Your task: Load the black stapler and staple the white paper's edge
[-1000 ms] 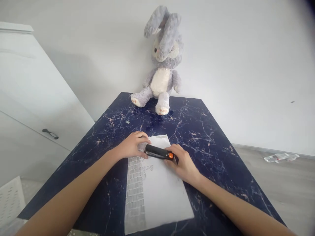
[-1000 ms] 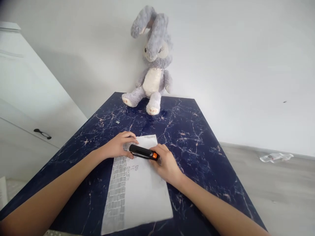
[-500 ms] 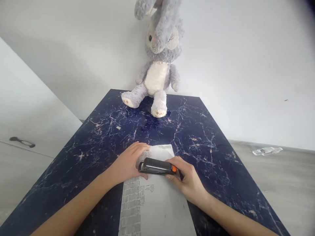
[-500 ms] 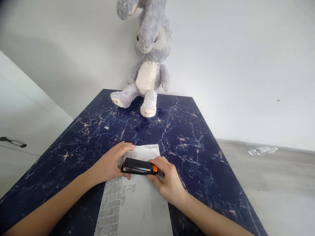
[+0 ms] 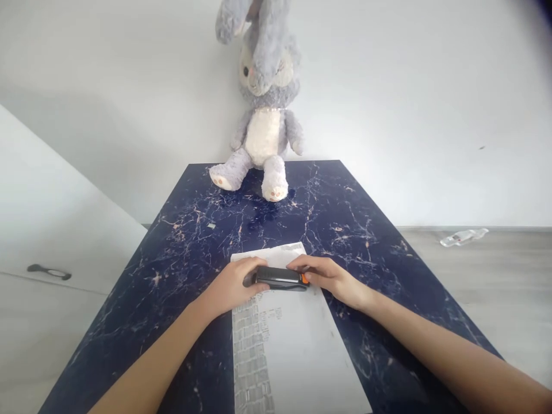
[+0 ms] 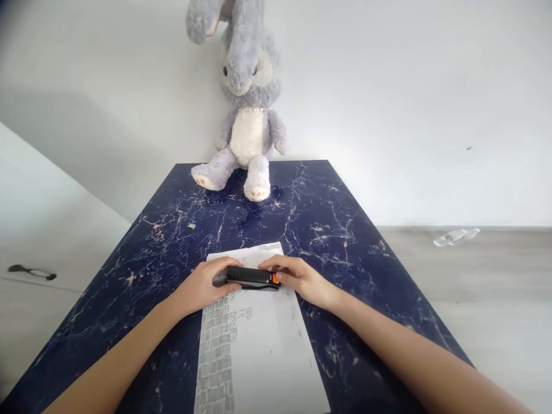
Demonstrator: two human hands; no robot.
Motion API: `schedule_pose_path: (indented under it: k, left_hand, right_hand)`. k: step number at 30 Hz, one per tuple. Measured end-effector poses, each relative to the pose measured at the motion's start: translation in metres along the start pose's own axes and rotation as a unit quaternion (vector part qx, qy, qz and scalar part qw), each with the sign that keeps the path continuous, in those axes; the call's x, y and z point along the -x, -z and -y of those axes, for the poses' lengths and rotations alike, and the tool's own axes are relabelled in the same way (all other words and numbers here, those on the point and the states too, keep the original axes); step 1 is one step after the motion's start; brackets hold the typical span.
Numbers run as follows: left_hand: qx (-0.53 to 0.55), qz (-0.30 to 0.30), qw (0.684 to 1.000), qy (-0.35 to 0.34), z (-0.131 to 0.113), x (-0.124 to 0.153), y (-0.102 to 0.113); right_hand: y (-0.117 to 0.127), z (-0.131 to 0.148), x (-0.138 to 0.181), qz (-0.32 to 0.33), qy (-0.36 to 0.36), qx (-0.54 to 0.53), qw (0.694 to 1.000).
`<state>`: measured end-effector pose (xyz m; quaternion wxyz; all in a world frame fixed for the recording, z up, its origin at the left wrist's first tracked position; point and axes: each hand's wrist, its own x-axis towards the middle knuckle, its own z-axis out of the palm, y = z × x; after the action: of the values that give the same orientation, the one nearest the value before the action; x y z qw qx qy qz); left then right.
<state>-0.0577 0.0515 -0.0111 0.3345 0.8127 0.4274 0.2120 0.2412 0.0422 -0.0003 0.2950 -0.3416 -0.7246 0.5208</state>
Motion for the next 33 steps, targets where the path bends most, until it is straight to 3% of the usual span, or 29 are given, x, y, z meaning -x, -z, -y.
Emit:
schedule_pose_path:
  k: [6,10,13,16,19,23,26,29,31,33]
  left_hand:
    - [0.056,-0.007,0.997,0.045,-0.002,0.001,0.004]
    - [0.157,-0.002,0.987,0.030,-0.001,0.001,0.009]
    - [0.302,-0.041,0.952,0.017,0.002,-0.002,0.008]
    - [0.389,-0.149,0.909,0.026,0.003,-0.006,0.005]
    - [0.440,-0.219,0.869,0.053,-0.003,-0.007,-0.001]
    - [0.548,-0.131,0.820,0.098,-0.018,-0.003,-0.009]
    - [0.583,-0.095,0.798,0.124,-0.021,-0.001,-0.010]
    - [0.584,-0.092,0.799,0.114,-0.016,-0.003,-0.007]
    - [0.569,-0.097,0.810,0.106,-0.012,-0.004,-0.004]
    - [0.541,-0.142,0.824,0.094,-0.012,-0.005,-0.001]
  right_hand:
    - [0.009,0.002,-0.004,0.029,-0.019,-0.015,0.999]
    - [-0.008,0.007,-0.006,0.014,0.031,0.112,0.993]
    - [-0.029,0.003,-0.004,-0.047,0.081,0.216,0.972]
    - [-0.037,-0.006,0.004,-0.107,0.183,0.281,0.936]
    - [-0.031,-0.011,0.017,-0.165,0.295,0.364,0.867]
    - [-0.023,-0.009,0.030,-0.138,0.319,0.457,0.818]
    - [-0.024,-0.009,0.028,-0.133,0.304,0.487,0.808]
    - [-0.028,-0.010,0.019,-0.160,0.300,0.481,0.808]
    - [-0.030,-0.009,0.012,-0.215,0.280,0.441,0.825]
    - [-0.032,-0.006,0.007,-0.285,0.227,0.371,0.854]
